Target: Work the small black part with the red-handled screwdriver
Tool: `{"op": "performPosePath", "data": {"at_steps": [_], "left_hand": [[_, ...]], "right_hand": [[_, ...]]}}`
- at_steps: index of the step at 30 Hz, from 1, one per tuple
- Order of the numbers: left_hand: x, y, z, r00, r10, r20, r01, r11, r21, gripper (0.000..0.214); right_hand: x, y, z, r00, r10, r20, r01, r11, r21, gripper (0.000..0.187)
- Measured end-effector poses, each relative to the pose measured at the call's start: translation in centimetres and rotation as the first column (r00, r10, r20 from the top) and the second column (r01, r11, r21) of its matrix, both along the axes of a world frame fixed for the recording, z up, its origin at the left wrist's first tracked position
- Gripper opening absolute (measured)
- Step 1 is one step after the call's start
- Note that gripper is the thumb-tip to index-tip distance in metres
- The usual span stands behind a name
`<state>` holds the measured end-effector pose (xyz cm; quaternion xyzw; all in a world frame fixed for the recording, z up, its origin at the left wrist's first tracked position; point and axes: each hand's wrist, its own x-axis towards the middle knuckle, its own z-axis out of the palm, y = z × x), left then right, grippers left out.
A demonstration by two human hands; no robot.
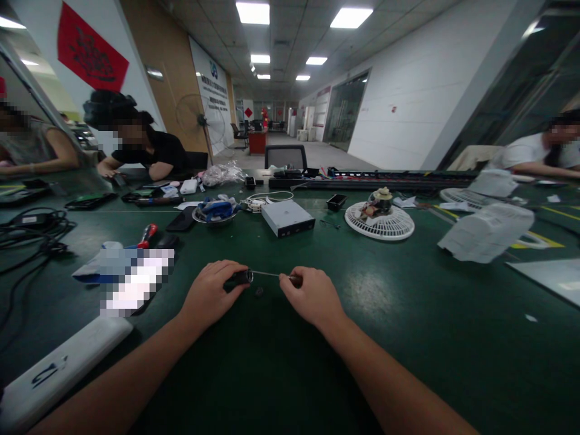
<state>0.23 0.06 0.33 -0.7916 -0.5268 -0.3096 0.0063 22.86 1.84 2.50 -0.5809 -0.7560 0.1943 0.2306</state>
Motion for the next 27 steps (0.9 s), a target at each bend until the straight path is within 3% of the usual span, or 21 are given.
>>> {"op": "performPosePath", "data": {"at_steps": [6, 10, 14, 21, 27], "left_hand": [[-0.5, 0.4, -0.4, 0.987, 0.156, 0.03, -0.156, 0.988, -0.01, 0.025], [-0.5, 0.5, -0.7, 0.988, 0.151, 0.028, -0.15, 0.988, -0.029, 0.023], [-0.5, 0.4, -0.7, 0.989, 0.143, 0.036, -0.141, 0.988, -0.06, 0.028], [-0.3, 0.3, -0.6, 0.989, 0.138, 0.06, -0.131, 0.985, -0.11, 0.034], [-0.4, 0.4, -0.9, 0.994, 0.099, 0.04, -0.094, 0.988, -0.123, 0.032]], "right_hand": [[-1.5, -0.1, -2.2, 0.932, 0.245, -0.268, -0.246, 0.969, 0.029, 0.015], [-2.4, -0.2, -2.6, 0.913, 0.37, -0.169, -0.363, 0.929, 0.073, 0.007], [-2.1, 0.2, -2.6, 0.947, 0.316, -0.061, -0.312, 0.948, 0.064, 0.01], [-0.7, 0.9, -2.1, 0.973, 0.175, -0.149, -0.175, 0.985, 0.013, 0.012], [-0.5, 1.0, -1.8, 0.968, 0.181, -0.176, -0.183, 0.983, 0.005, 0.01]]}}
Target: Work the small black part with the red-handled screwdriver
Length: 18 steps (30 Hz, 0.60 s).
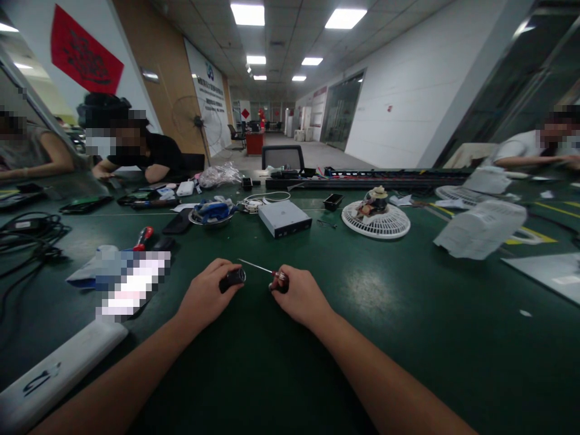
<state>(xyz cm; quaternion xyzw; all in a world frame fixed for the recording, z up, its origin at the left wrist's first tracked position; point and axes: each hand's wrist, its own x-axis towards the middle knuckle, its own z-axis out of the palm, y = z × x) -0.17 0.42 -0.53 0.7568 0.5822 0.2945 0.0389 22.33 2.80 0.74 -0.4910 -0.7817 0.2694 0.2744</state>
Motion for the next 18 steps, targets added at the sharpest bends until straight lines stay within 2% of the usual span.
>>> {"op": "performPosePath", "data": {"at_steps": [8, 13, 18], "left_hand": [[0.1, -0.2, 0.3, 0.997, -0.072, 0.01, 0.073, 0.997, -0.032, 0.031], [0.2, -0.3, 0.2, 0.981, -0.194, 0.001, 0.194, 0.981, -0.016, 0.035], [0.5, -0.4, 0.3, 0.947, -0.317, -0.049, 0.317, 0.948, 0.003, 0.038]], "right_hand": [[0.0, 0.1, -0.4, 0.997, -0.003, -0.079, 0.003, 1.0, 0.002, 0.011], [-0.4, -0.6, 0.3, 0.982, 0.008, -0.19, -0.01, 1.0, -0.011, 0.008], [-0.8, -1.3, 0.2, 0.981, 0.062, -0.184, -0.06, 0.998, 0.017, 0.005]]}}
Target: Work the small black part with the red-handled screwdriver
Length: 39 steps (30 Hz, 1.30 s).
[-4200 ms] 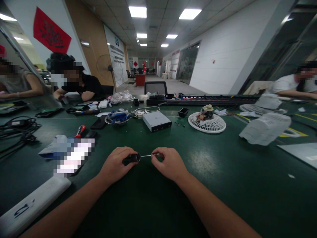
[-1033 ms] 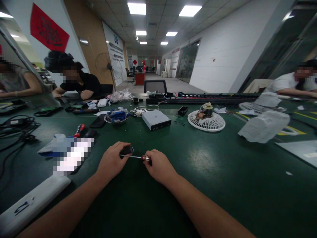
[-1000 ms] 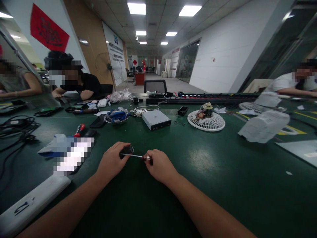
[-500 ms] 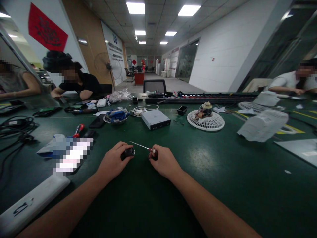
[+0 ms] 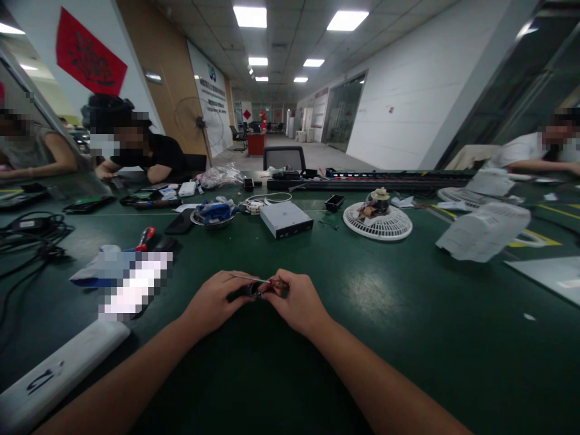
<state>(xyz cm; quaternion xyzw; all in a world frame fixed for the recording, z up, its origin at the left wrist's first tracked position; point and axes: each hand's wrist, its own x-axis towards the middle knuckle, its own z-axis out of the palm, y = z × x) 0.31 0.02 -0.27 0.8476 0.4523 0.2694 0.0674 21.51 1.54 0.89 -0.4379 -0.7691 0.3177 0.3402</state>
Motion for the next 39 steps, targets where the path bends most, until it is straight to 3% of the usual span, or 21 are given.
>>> {"op": "performPosePath", "data": {"at_steps": [9, 18, 24, 32, 36, 39], "left_hand": [[0.1, -0.1, 0.2, 0.99, -0.141, -0.018, 0.141, 0.99, 0.004, 0.04], [0.1, -0.2, 0.4, 0.99, -0.137, -0.022, 0.138, 0.989, 0.045, 0.038], [0.2, -0.3, 0.4, 0.982, -0.182, -0.045, 0.184, 0.982, 0.036, 0.038], [0.5, -0.4, 0.4, 0.98, -0.197, -0.013, 0.197, 0.98, 0.026, 0.034], [0.6, -0.5, 0.4, 0.978, -0.21, -0.004, 0.21, 0.977, 0.033, 0.034], [0.6, -0.6, 0.5, 0.987, -0.156, 0.028, 0.154, 0.987, 0.051, 0.037]], "right_hand": [[-0.5, -0.6, 0.1, 0.996, -0.087, 0.007, 0.086, 0.996, 0.032, 0.006], [-0.4, 0.1, -0.3, 0.982, 0.017, -0.186, -0.048, 0.985, -0.164, 0.021], [-0.1, 0.5, -0.8, 0.994, -0.05, -0.101, 0.037, 0.991, -0.129, 0.015], [-0.4, 0.2, -0.8, 0.967, 0.091, -0.237, -0.151, 0.956, -0.252, 0.018], [-0.7, -0.1, -1.1, 0.97, 0.09, -0.224, -0.143, 0.961, -0.235, 0.017], [-0.4, -0.1, -1.1, 0.985, 0.069, -0.158, -0.096, 0.981, -0.168, 0.013]]}}
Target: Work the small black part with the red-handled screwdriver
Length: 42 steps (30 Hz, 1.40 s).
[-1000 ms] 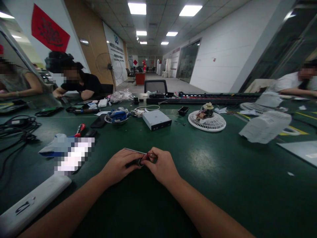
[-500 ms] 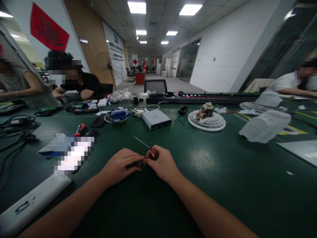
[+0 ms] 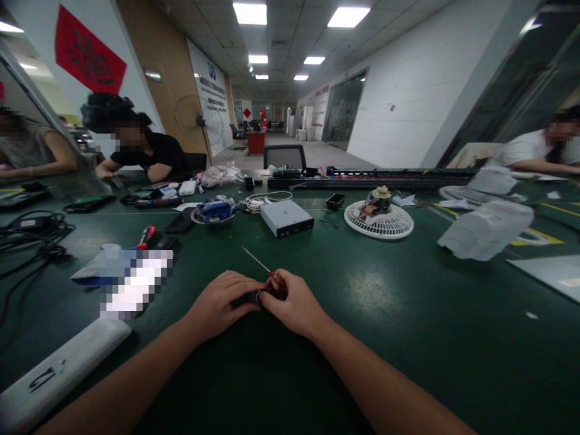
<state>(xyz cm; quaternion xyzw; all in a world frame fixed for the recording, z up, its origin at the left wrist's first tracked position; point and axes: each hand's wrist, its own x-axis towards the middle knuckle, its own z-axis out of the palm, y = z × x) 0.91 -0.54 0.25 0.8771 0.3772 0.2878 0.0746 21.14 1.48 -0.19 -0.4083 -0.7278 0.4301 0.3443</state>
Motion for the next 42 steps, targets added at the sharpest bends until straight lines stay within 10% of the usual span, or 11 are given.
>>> {"op": "performPosePath", "data": {"at_steps": [5, 12, 42], "left_hand": [[-0.6, 0.3, -0.2, 0.966, 0.241, 0.091, -0.239, 0.97, -0.039, 0.037], [-1.7, 1.2, -0.7, 0.826, 0.518, 0.223, -0.499, 0.856, -0.137, 0.029], [-1.0, 0.7, -0.2, 0.93, 0.351, 0.106, -0.352, 0.936, -0.011, 0.029]], "right_hand": [[1.4, 0.9, 0.7, 0.986, -0.15, 0.073, 0.13, 0.965, 0.229, 0.038], [3.0, 1.9, 1.7, 0.966, -0.151, 0.211, 0.055, 0.914, 0.402, 0.027], [2.5, 1.2, 2.1, 0.96, -0.167, 0.226, 0.079, 0.933, 0.352, 0.02]]}}
